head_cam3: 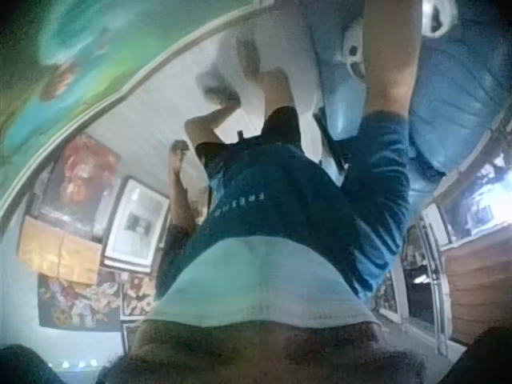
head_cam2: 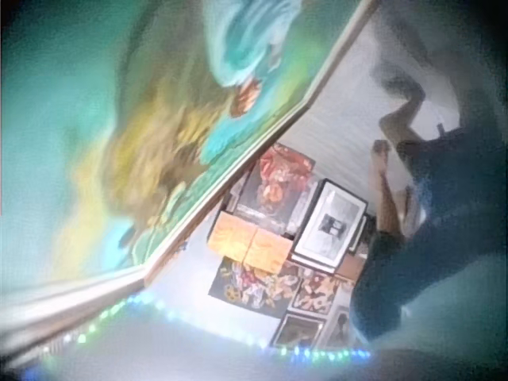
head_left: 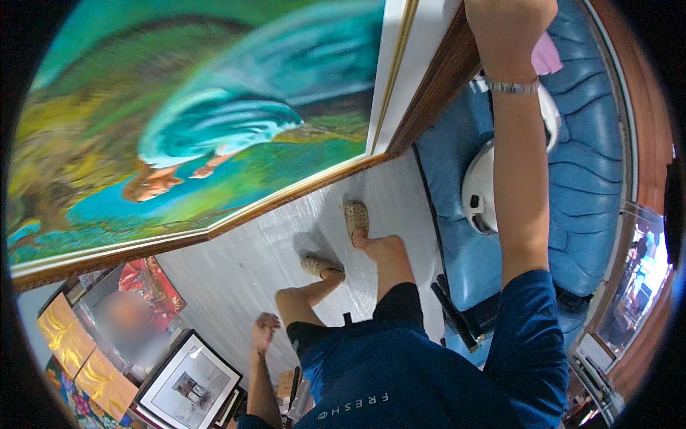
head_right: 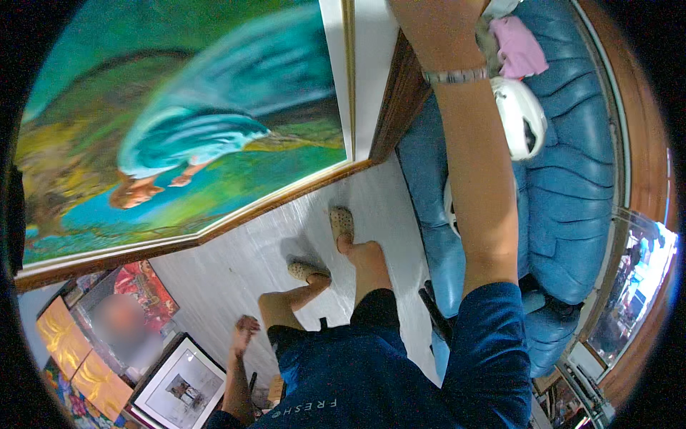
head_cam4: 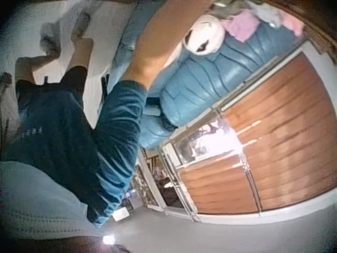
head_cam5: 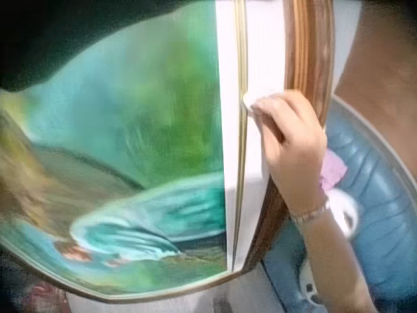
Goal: The person picks up a white cloth and wipes the white mat and the inner gold trim of a large framed painting, then goes outside to handle several pieces of cardboard and pet a dog.
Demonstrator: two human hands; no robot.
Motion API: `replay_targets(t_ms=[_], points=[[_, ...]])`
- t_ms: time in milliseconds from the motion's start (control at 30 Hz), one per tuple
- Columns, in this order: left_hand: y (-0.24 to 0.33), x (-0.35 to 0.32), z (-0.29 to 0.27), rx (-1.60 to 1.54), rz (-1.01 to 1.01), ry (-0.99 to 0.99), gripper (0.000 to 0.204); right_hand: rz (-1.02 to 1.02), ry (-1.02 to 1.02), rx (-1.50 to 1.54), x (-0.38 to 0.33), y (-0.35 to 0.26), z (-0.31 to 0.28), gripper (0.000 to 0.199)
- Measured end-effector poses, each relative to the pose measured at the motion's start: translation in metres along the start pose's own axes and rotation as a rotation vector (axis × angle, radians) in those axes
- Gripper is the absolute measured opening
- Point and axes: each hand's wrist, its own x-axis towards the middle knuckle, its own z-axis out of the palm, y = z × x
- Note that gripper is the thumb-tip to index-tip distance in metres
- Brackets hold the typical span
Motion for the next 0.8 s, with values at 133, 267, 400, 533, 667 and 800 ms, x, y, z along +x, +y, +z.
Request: replay_targets(t_ms=[133,267,400,533,667,800], points=[[0.041,0.120,-0.011,0.073,0.232,0.048,0.037,0.074,-0.116,-0.029,-0.162,-0.027,-0.005,0.011],[0.056,0.221,0.003,0.081,0.301,-0.013,0.026,0.208,-0.247,-0.071,-0.358,-0.056,-0.012,0.028],[0.058,0.287,0.029,0.085,0.367,-0.014,0.022,0.311,-0.373,-0.040,-0.510,-0.096,-0.014,0.030],[0.056,0.327,0.053,0.230,0.408,0.006,0.022,0.445,-0.517,-0.065,-0.651,-0.130,-0.022,0.027],[0.020,0.362,0.053,0.210,0.449,-0.055,0.021,0.630,-0.570,-0.065,-0.752,-0.171,-0.019,0.023],[-0.003,0.366,0.050,0.223,0.421,-0.051,0.019,0.803,-0.579,-0.117,-0.800,-0.195,-0.011,0.023]])
